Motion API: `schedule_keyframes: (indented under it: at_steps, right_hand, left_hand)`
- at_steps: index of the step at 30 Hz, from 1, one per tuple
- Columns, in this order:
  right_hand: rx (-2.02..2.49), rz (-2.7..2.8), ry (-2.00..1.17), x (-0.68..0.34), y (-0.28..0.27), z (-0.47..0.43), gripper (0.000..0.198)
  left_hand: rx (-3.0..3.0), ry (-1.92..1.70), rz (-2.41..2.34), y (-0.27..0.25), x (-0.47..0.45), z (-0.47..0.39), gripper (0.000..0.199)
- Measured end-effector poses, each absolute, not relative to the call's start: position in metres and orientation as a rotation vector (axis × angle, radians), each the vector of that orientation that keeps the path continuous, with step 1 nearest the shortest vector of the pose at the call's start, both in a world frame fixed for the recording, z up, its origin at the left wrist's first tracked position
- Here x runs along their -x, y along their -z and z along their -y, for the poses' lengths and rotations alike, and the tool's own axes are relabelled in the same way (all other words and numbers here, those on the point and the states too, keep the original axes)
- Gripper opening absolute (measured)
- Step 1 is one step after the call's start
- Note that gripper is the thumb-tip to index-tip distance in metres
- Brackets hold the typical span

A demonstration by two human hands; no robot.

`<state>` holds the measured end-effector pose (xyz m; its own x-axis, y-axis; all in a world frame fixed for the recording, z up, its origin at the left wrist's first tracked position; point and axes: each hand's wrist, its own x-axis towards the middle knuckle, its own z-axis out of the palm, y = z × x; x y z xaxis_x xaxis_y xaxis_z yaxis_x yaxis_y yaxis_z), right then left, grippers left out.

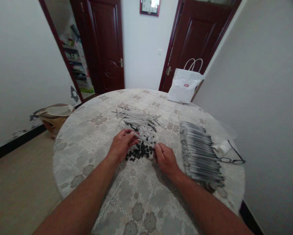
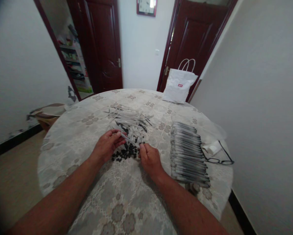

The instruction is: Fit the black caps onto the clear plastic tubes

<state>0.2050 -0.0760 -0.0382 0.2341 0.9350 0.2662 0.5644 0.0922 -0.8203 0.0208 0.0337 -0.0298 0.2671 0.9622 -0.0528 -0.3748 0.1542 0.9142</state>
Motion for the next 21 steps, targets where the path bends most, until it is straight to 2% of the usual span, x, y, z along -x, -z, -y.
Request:
schedule_keyframes:
  at_steps: [2, 5, 17, 21]
  right_hand:
    - [1.576, 1.484, -0.460, -0.202, 0.035, 0.075, 0.043]
    - [1.499, 1.578, -0.317, -0.200, 0.030, 0.074, 0.023]
    - [1.666, 1.952, 0.209, -0.211, -0.003, 0.095, 0.016]
    - [1.807, 2.015, 0.322, -0.249, -0.022, 0.101, 0.015]
  left_hand:
    - [-0.962, -1.143, -0.776, 0.028, -0.020, -0.036, 0.027]
    - [-0.994, -1.137, -0.770, 0.025, -0.018, -0.038, 0.027]
    - [-1.322, -0.884, -0.700, 0.012, -0.020, -0.020, 0.035]
    - [-1.467, -0.806, -0.731, 0.009, -0.020, -0.018, 0.036]
